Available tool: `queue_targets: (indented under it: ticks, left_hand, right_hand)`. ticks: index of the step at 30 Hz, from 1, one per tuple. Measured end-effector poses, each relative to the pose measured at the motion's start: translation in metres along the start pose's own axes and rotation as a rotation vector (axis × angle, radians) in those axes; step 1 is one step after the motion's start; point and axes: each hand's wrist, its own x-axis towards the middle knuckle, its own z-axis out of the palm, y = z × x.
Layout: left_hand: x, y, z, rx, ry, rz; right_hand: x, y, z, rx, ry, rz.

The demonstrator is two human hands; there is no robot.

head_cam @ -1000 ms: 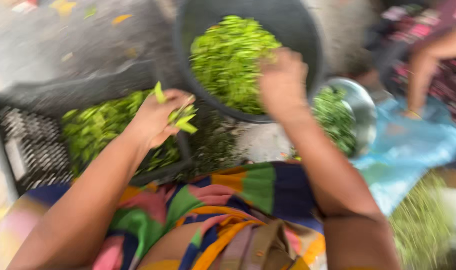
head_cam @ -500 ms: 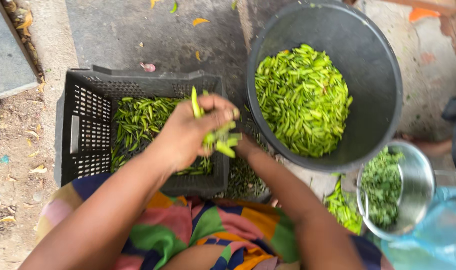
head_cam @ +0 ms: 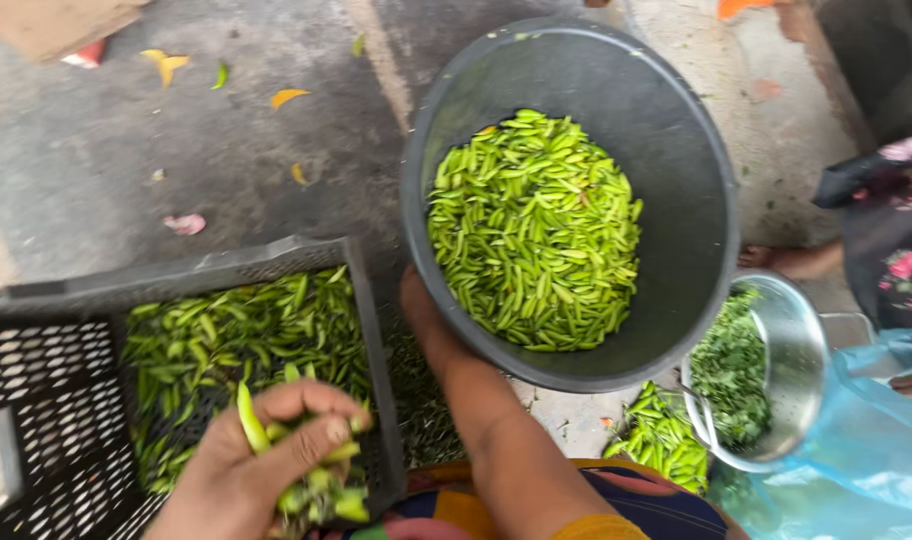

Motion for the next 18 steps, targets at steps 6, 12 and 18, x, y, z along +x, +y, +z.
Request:
queue_targets:
  ticks: [6, 12, 18]
  left_hand:
    - [0.014, -0.034, 0.013, 0.121, -0.219, -0.145]
    - [0.007, -0.035, 0.020, 0.036, -0.213, -0.103]
    - [-0.006, -0.018, 0.033, 0.060, -0.238, -0.097]
  right_hand:
    - [-0.006, -0.001, 0.016, 0.420, 0.035, 0.134]
    - [-0.017, 0.001, 0.017, 0.564, -0.381, 0.378]
    - [-0.043, 0.010, 0.032, 0.972, -0.392, 0.537]
